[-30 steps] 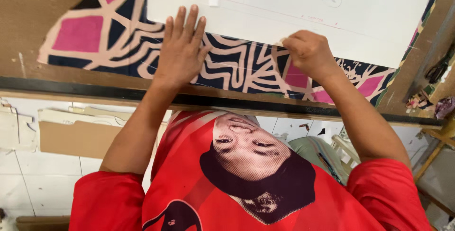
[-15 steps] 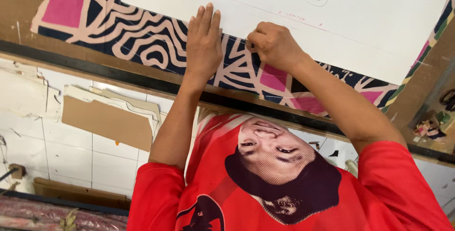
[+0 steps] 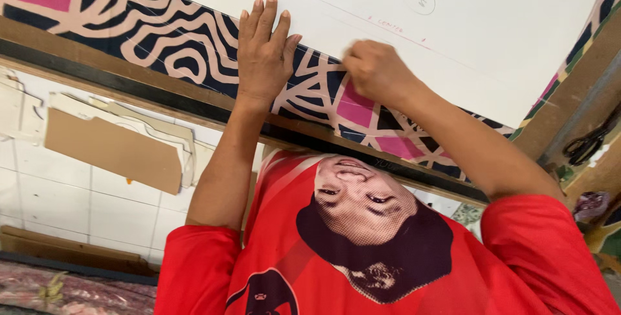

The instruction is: The person aligns a white paper pattern labeled Heritage 3XL on a patterned fabric, secures it with tape, and uses a metal ruler to measure and mark the fabric. The person then removes the tape and pattern, leaving the marked fabric on the table.

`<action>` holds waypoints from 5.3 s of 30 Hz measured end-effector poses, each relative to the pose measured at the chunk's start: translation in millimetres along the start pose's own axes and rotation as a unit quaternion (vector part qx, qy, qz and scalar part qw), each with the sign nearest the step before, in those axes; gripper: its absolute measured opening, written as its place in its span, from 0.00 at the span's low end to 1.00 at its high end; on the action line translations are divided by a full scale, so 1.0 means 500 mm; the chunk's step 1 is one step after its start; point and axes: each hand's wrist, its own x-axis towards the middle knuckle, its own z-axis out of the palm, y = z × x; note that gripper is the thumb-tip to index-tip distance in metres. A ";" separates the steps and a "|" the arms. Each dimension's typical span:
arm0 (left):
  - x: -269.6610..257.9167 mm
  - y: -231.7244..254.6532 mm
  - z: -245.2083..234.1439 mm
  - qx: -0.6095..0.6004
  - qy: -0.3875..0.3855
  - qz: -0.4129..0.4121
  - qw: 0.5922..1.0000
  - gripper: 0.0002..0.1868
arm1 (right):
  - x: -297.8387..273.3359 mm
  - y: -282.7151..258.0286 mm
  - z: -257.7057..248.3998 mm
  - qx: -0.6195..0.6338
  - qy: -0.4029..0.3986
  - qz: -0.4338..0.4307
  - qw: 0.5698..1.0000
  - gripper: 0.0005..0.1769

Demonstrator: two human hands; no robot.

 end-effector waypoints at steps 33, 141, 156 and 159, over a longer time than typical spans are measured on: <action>-0.030 0.269 0.151 0.029 -0.112 0.095 0.989 0.25 | -0.273 0.060 -0.032 -0.047 0.113 -0.011 0.992 0.07; 0.120 -0.444 -0.249 0.016 0.017 0.141 0.990 0.20 | 0.674 -0.231 0.129 0.255 0.215 0.403 0.852 0.04; 0.124 -0.458 -0.241 0.035 -0.012 0.158 0.987 0.18 | 0.689 -0.229 0.147 0.194 0.249 0.383 0.868 0.05; 0.125 -0.462 -0.244 0.028 -0.014 0.155 0.987 0.16 | 0.692 -0.231 0.148 0.186 0.262 0.364 0.874 0.02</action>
